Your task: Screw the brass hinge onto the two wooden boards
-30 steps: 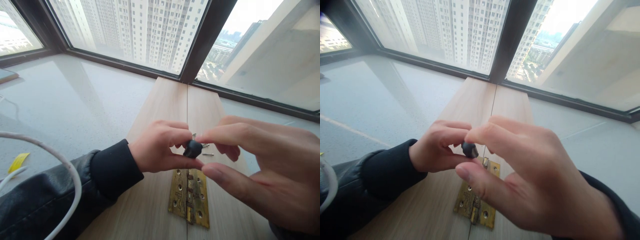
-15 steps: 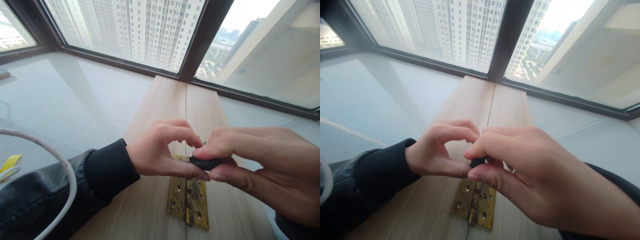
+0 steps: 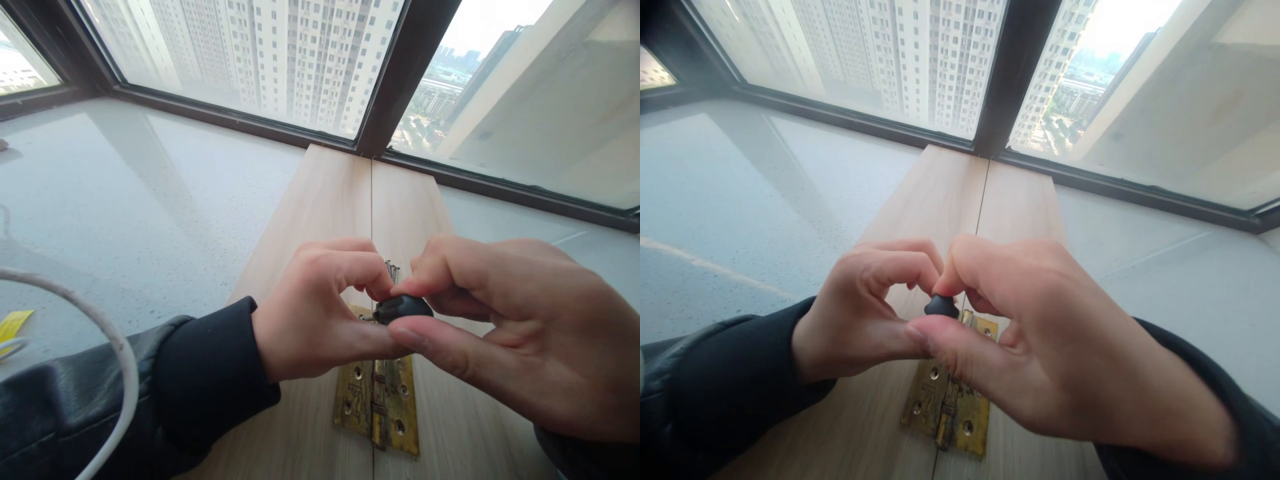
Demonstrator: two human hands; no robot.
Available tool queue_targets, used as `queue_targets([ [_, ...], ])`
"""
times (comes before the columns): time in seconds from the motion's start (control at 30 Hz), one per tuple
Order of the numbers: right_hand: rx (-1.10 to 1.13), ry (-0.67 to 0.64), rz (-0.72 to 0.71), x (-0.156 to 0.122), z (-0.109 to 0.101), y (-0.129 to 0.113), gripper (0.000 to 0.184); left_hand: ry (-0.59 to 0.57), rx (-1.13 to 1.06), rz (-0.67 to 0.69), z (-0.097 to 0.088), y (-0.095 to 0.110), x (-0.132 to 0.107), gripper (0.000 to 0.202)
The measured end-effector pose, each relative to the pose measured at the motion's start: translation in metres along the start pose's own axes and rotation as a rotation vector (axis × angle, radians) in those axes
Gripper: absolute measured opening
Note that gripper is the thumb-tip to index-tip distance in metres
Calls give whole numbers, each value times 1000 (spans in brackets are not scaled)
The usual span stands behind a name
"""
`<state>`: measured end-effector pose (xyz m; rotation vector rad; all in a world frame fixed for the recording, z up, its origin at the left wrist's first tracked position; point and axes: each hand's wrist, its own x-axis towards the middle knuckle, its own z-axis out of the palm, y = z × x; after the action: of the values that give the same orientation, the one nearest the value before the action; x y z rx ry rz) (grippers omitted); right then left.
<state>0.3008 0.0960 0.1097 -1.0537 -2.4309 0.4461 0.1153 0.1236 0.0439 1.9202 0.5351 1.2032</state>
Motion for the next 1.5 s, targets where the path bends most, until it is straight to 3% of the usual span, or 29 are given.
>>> queue_targets([
  [0.2, -17, 75, 43, -2, 2, -3, 30, -139, -145, 23, -4, -8, 5, 23],
  [0.3, 115, 7, 6, -9, -4, -3, 19, -201, -199, 21, -6, -9, 6, 20],
  [0.43, 160, -129, -29, -17, -10, 3, 19, -296, -257, 84, -8, -7, 8, 14],
  [0.57, 156, -138, -23, -18, -7, 10, 15, -445, -262, 96, -8, -7, 9, 9],
  [0.63, 156, -115, -34, -18, -4, 10, 14, -417, -249, 69, -8, -8, 8, 14],
  [0.77, 102, -57, -41, -20, 1, 6, 16, -249, -204, 35, -8, -10, 5, 33],
  [1.0, 42, 2, 34, -11, 2, 3, 16, -47, -40, -17, -4, -5, 2, 32],
  [1.1, -12, 14, 49, -9, 3, 0, 16, -59, -109, -9, -3, -8, 0, 30],
  [1.27, 27, 59, 65, -11, 2, -5, 24, -181, -284, -40, -4, -13, 3, 25],
  [1.37, 154, -36, 49, -13, -4, -3, 13, -260, -311, -42, -7, -10, 6, 21],
  [1.5, 228, -124, 59, -17, -9, 4, 16, -274, -275, 13, -9, -8, 8, 21],
])
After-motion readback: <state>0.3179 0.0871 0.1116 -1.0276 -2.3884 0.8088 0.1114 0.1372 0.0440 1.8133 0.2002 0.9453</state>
